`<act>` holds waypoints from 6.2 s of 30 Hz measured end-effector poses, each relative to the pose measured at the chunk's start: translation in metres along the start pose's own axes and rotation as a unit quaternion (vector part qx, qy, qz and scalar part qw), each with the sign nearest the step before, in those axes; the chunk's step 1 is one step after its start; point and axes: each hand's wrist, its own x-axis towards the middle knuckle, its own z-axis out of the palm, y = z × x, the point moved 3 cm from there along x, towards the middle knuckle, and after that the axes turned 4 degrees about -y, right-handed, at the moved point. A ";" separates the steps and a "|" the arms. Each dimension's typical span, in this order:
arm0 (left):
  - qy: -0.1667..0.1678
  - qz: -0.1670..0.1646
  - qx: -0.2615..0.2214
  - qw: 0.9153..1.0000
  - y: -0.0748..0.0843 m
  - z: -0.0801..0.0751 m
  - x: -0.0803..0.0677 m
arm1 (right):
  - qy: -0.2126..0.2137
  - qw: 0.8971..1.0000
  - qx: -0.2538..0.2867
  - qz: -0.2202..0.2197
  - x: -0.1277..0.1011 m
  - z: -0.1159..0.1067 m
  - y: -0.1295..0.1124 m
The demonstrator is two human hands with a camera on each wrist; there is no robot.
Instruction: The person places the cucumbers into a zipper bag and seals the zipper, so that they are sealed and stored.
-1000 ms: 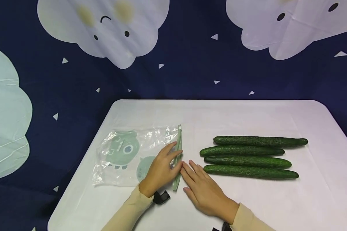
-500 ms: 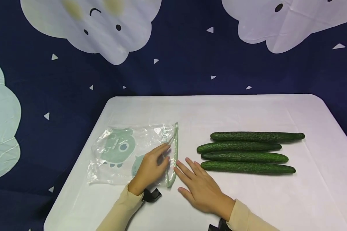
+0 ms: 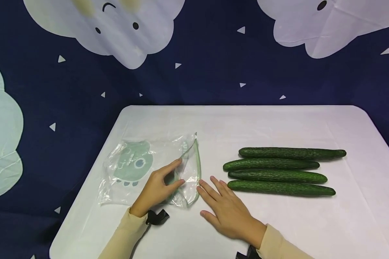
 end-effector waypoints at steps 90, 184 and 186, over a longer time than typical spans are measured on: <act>0.002 0.048 -0.103 0.993 0.023 -0.036 -0.005 | 0.161 0.913 0.111 0.357 -0.221 -0.087 0.201; 0.004 0.058 -0.104 0.993 0.022 -0.042 -0.015 | 0.105 0.850 0.423 0.296 -0.125 -0.084 0.116; 0.001 0.060 -0.103 0.993 0.022 -0.041 -0.015 | 0.080 0.854 0.418 0.300 -0.113 -0.082 0.110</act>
